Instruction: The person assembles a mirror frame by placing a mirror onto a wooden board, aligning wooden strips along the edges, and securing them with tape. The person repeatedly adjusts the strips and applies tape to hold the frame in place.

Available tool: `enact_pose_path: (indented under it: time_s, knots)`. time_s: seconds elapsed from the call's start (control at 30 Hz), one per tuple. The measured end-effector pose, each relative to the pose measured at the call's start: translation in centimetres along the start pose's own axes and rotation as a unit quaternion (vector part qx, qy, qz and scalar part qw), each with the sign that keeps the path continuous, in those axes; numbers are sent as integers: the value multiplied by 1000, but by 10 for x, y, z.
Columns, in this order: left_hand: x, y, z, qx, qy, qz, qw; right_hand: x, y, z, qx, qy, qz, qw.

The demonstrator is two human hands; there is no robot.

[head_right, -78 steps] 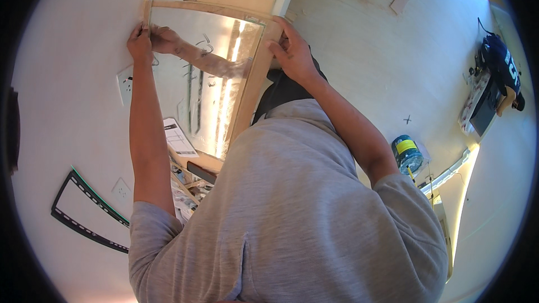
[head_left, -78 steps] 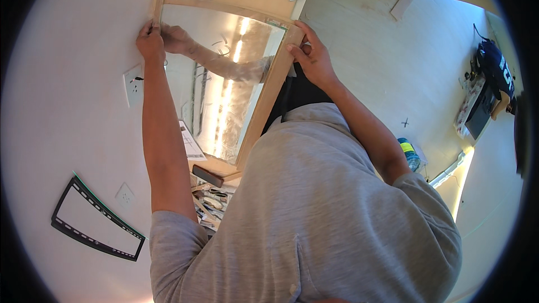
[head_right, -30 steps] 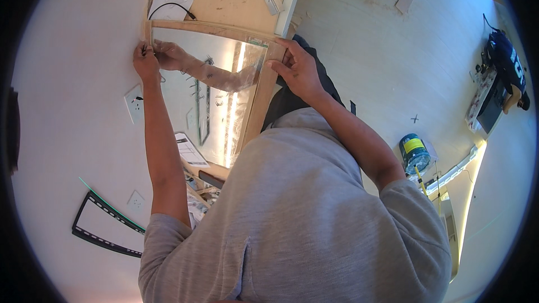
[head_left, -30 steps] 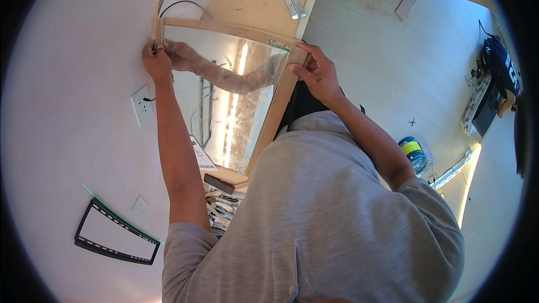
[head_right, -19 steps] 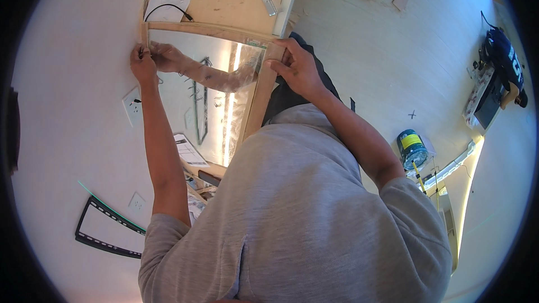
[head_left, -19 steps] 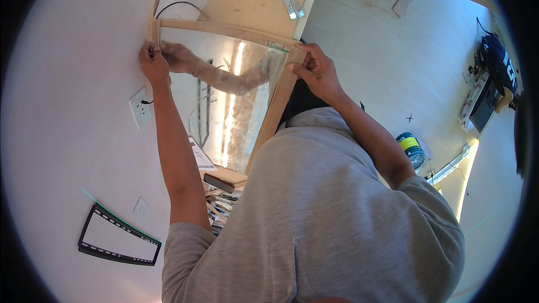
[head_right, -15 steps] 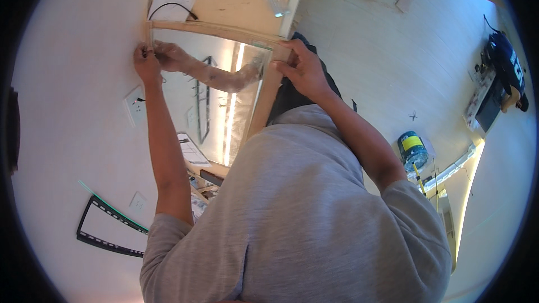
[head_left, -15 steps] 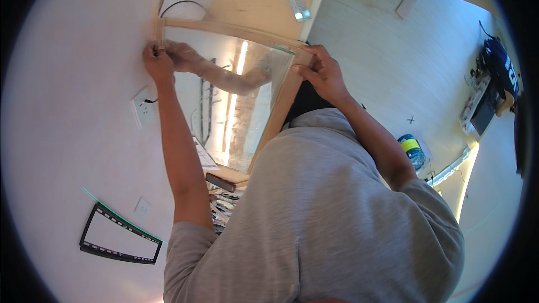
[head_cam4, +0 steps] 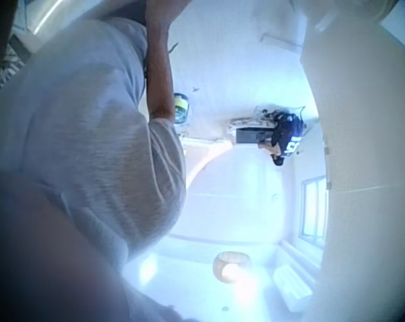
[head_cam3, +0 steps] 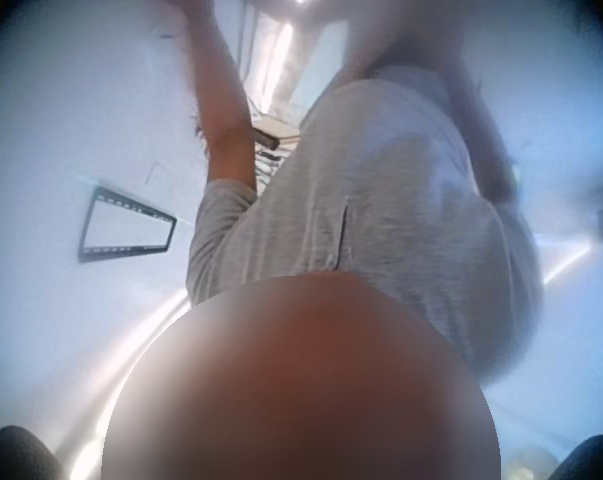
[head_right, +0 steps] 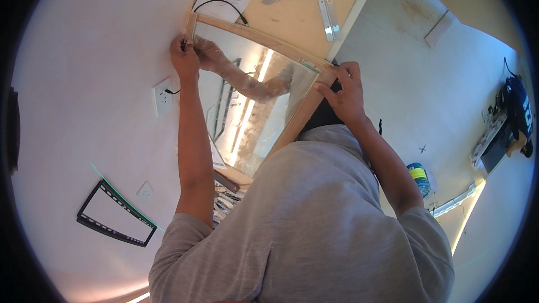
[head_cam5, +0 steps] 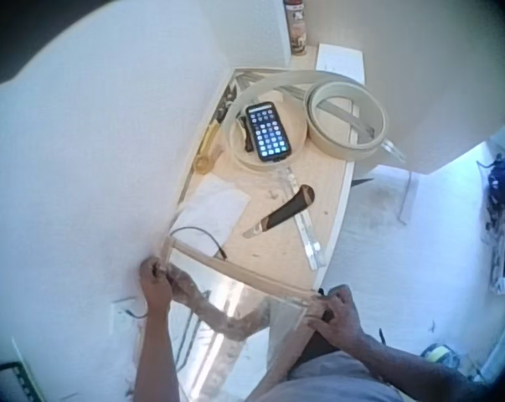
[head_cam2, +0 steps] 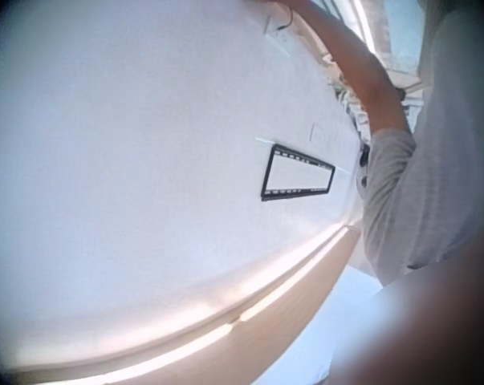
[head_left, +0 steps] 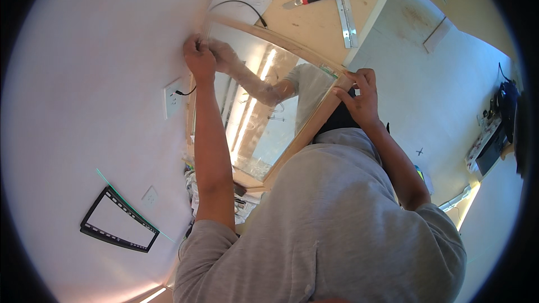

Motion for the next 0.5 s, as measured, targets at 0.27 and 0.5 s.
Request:
enact_pose_path:
  time_s: [0.27,0.5]
  knots:
    - [-4,-3,2,47,10,33,998,2,-1,-1,5,13,-9,1000]
    - [-8,-3,8,54,-14,31,998,0,-10,9,25,37,-23,999]
Point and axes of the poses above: each hand's wrist, its own x-axis towards the middle knuckle, its own y-axis out of the back of the hand, z = x × y, the point moved 7 cm from there along x, towards the middle knuckle, and after that the axes turned 12 degrees about -x, right-handed, at the moved point
